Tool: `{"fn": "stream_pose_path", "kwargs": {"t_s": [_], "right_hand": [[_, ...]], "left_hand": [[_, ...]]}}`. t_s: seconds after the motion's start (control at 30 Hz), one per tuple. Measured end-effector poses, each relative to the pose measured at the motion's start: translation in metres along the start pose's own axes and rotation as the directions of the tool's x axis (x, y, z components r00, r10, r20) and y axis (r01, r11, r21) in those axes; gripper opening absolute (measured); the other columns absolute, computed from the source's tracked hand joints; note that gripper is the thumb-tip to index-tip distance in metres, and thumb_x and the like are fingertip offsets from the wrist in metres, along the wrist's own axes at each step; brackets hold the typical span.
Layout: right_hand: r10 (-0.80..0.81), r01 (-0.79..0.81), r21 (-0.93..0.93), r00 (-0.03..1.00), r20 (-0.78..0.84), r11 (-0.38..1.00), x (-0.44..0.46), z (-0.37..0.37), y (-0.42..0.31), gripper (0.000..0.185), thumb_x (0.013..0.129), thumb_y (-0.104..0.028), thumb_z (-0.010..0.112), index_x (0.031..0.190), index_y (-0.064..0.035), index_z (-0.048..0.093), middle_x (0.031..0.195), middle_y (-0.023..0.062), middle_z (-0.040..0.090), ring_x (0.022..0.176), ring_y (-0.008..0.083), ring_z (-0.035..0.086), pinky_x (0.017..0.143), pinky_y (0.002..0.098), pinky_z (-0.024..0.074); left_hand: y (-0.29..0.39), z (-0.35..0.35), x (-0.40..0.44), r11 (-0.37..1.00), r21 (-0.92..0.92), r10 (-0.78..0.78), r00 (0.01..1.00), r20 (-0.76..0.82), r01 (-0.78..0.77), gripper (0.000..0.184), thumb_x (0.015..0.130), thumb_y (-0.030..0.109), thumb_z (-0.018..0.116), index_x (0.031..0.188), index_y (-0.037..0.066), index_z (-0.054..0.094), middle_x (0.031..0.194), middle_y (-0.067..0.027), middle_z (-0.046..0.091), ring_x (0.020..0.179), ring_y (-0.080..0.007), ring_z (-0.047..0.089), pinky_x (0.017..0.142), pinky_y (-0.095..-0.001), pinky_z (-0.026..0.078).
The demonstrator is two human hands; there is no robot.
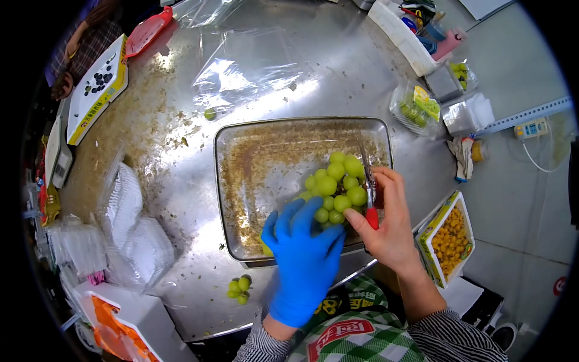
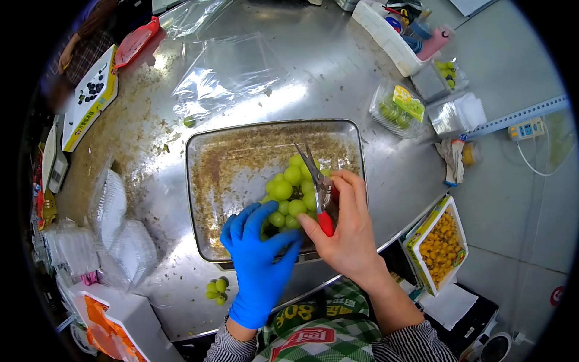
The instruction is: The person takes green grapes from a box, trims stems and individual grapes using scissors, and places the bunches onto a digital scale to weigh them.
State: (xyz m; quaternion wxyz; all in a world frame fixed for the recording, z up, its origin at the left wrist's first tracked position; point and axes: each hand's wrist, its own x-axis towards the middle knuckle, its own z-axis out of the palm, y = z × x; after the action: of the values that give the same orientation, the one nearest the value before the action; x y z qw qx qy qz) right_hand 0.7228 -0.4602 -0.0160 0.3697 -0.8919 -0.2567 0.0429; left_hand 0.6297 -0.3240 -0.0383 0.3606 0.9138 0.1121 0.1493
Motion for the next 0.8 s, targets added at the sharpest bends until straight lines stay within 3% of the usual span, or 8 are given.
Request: {"fn": "stream_pose_path", "kwargs": {"t_s": [0.17,0.27,0.47,0.57,0.67,0.8], "right_hand": [[0.017,-0.017,0.016,1.0,0.0,1.0,0.001,0.002,-0.003,0.063,0.078,-0.015,0.078,0.125,0.0073,0.043,0.127,0.0213,0.042,0.108,0.0346,0.054,0.091,0.0382,0.0473],[0.012,-0.012,-0.002,1.0,-0.001,1.0,0.0,0.002,-0.002,0.064,0.077,-0.015,0.078,0.125,0.0071,0.043,0.127,0.021,0.042,0.108,0.0345,0.054,0.091,0.0383,0.0477],[0.022,-0.022,-0.021,1.0,0.015,1.0,0.002,0.002,-0.004,0.067,0.076,-0.018,0.08,0.126,0.007,0.043,0.127,0.0213,0.042,0.11,0.0358,0.054,0.091,0.0391,0.0485],[0.004,-0.004,-0.04,1.0,-0.008,0.999,0.0,0.004,-0.001,0.067,0.076,-0.018,0.08,0.126,0.0072,0.043,0.127,0.0217,0.042,0.11,0.0363,0.054,0.091,0.0392,0.0486],[-0.023,0.021,-0.063,0.999,-0.022,0.998,-0.001,0.006,0.0,0.066,0.076,-0.018,0.079,0.126,0.0073,0.043,0.128,0.022,0.042,0.11,0.0366,0.054,0.091,0.0393,0.0485],[-0.021,0.021,-0.06,1.0,-0.012,0.998,-0.001,0.005,0.001,0.065,0.077,-0.017,0.079,0.125,0.0073,0.043,0.128,0.0222,0.042,0.11,0.0367,0.054,0.091,0.0393,0.0486]], "left_hand": [[-0.005,-0.001,-0.008,0.999,-0.009,0.031,1.0,0.002,-0.031,0.025,0.07,0.015,0.079,0.093,0.02,0.072,0.128,-0.0054,0.058,0.125,-0.0296,0.048,0.107,-0.0447,0.028],[-0.004,0.005,-0.008,0.995,-0.091,-0.041,0.995,-0.092,0.033,0.028,0.072,0.014,0.079,0.097,0.018,0.07,0.123,-0.005,0.06,0.12,-0.0295,0.052,0.104,-0.044,0.032],[-0.002,0.018,-0.007,0.997,0.072,0.032,0.981,-0.189,-0.019,0.028,0.073,0.012,0.079,0.099,0.016,0.07,0.114,-0.0045,0.061,0.115,-0.0274,0.055,0.099,-0.0424,0.036],[-0.004,0.023,-0.009,0.995,0.091,0.061,0.977,-0.203,-0.043,0.018,0.079,0.018,0.073,0.097,0.017,0.07,0.115,-0.0044,0.058,0.113,-0.0256,0.052,0.1,-0.0467,0.035],[-0.003,0.02,-0.009,0.994,0.092,0.078,0.975,-0.207,-0.06,0.023,0.072,0.011,0.079,0.094,0.016,0.071,0.114,-0.0046,0.061,0.112,-0.0263,0.055,0.098,-0.0442,0.038],[-0.004,0.023,-0.011,0.994,0.084,0.086,0.97,-0.228,-0.069,0.023,0.072,0.011,0.079,0.093,0.016,0.071,0.114,-0.0043,0.061,0.111,-0.0259,0.055,0.099,-0.0452,0.037]]}}
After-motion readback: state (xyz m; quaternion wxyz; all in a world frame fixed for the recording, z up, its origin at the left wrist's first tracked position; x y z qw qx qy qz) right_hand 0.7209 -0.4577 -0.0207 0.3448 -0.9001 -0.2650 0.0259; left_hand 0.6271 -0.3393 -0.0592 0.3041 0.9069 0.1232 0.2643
